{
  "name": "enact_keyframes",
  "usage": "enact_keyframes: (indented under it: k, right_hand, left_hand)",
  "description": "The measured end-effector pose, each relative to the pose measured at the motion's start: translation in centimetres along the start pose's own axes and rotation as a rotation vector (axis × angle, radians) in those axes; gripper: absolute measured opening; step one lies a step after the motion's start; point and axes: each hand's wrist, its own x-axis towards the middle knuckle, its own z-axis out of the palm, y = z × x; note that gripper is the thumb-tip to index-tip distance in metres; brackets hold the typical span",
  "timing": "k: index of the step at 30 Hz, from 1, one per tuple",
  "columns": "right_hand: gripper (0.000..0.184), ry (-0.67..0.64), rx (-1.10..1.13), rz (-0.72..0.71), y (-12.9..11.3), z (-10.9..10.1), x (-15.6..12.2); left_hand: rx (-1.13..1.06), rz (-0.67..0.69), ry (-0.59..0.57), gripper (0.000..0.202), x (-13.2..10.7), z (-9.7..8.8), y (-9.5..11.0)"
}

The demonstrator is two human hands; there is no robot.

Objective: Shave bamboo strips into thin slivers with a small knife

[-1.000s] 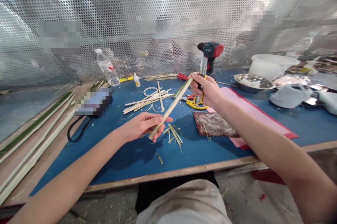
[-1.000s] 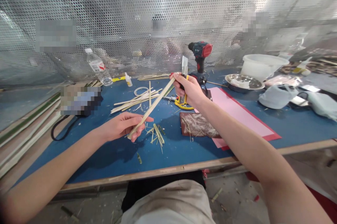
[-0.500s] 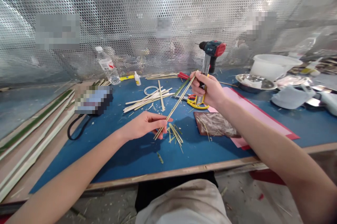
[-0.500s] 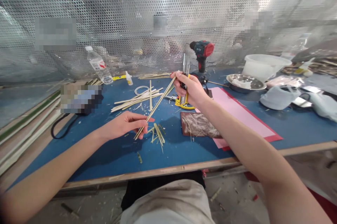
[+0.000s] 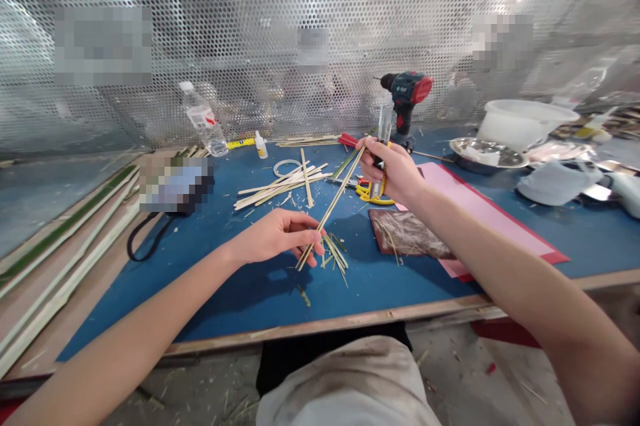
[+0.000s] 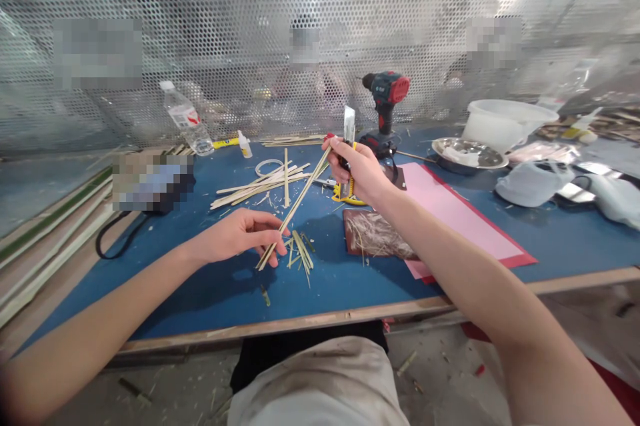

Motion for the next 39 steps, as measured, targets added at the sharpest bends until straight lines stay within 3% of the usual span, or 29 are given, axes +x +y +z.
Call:
enact_keyframes:
  k: [7,16,27,33,39]
  right_hand:
    - [0.033,0.053,-0.048,0.005,0.0,-0.1,0.1]
    - [0.041,0.223,-0.245,0.041,0.8,-0.2,0.5]
    - [0.041,0.253,-0.265,0.054,1.4,-0.1,0.6]
    - [0.039,0.259,-0.242,0.018,1.6,-0.3,0.6]
    - [0.041,0.207,-0.282,-0.034,1.6,0.8,0.2]
  left_hand:
    - [0.071,-0.003,0.002,0.039,0.0,-0.1,-0.2]
    - [0.095,0.002,-0.018,0.034,0.0,0.4,0.3]
    - [0.105,-0.027,-0.032,0.034,0.1,0.4,0.2]
    - [0.093,0.011,0.111,0.020,0.2,0.2,-0.2]
    - [0.193,0.037,0.253,0.037,0.7,-0.9,-1.1]
